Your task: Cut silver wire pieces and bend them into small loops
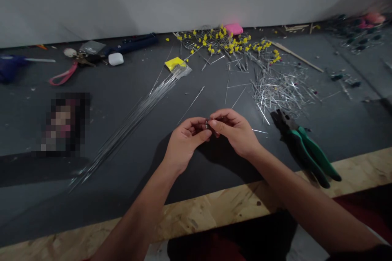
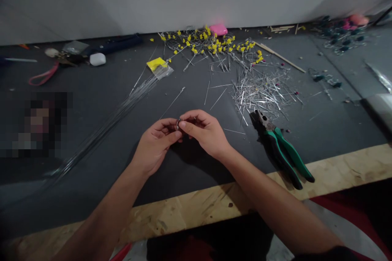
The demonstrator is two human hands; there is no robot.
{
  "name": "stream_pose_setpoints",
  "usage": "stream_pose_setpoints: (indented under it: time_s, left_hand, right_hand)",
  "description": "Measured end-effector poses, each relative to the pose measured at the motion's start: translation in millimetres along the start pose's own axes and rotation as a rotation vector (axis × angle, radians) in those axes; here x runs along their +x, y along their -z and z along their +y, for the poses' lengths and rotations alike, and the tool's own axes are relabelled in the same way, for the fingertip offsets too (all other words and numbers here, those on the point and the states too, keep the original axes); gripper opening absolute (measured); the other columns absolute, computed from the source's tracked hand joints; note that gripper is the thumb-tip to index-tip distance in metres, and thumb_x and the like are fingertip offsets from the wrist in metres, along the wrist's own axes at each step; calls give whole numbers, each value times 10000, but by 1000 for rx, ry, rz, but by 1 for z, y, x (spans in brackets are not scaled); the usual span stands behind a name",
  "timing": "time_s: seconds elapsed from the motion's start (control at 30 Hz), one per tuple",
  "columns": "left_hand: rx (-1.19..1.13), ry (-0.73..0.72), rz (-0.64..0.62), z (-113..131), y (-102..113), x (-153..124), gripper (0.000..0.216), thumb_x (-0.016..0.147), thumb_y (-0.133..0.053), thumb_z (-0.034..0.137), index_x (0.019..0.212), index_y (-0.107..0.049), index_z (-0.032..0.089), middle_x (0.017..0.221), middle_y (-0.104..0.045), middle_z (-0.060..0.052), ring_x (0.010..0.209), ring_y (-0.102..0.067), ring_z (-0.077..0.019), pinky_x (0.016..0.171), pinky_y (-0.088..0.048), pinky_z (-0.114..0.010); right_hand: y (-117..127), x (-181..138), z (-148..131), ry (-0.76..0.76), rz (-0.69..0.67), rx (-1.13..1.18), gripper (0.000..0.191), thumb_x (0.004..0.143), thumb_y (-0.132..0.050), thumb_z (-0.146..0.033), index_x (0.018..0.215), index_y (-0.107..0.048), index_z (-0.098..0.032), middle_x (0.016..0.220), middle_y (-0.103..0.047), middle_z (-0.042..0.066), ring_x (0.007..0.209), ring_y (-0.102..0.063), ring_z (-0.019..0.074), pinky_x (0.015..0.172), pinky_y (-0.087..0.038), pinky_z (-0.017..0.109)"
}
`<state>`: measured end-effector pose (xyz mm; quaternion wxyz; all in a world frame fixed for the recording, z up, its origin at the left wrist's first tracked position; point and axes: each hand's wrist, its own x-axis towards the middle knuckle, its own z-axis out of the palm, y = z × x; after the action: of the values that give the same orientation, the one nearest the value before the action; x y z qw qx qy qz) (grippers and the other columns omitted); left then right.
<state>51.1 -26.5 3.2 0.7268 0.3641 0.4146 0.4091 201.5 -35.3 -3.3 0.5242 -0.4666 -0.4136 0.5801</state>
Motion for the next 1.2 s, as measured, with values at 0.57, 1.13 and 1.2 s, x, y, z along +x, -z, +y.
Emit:
stream_pose_setpoints:
  time_s: [0.57, 1.13, 1.2]
  left_hand:
    - [261, -193, 98, -6, -2, -2, 201, 712, -688, 160, 910, -656, 174, 837, -690, -9, 755, -637, -108, 740, -510, -246]
    - [53, -188, 120, -4, -6, -3, 151, 717, -720, 190, 856, -661, 177, 762, -679, 16, 634, -614, -67, 664, -508, -208]
    - [3, -157, 120, -4, -5, -2, 135, 713, -725, 188, 838, -675, 178, 754, -689, 14, 635, -615, -67, 672, -505, -208]
  right_hand:
    - [-1, 2, 3, -7, 53, -18, 173, 707, -735, -263, 862, -665, -228, 724, -666, -36, 673, -616, 95, 636, -490, 241]
    - [-3, 0, 2, 8, 77, 187, 117, 773, -691, -281, 785, -594, -215, 737, -698, -33, 588, -616, 86, 584, -476, 241]
    - [-4, 0, 2, 4, 67, 197, 118, 777, -689, -286, 774, -597, -212, 735, -699, -29, 606, -628, 91, 603, -485, 246]
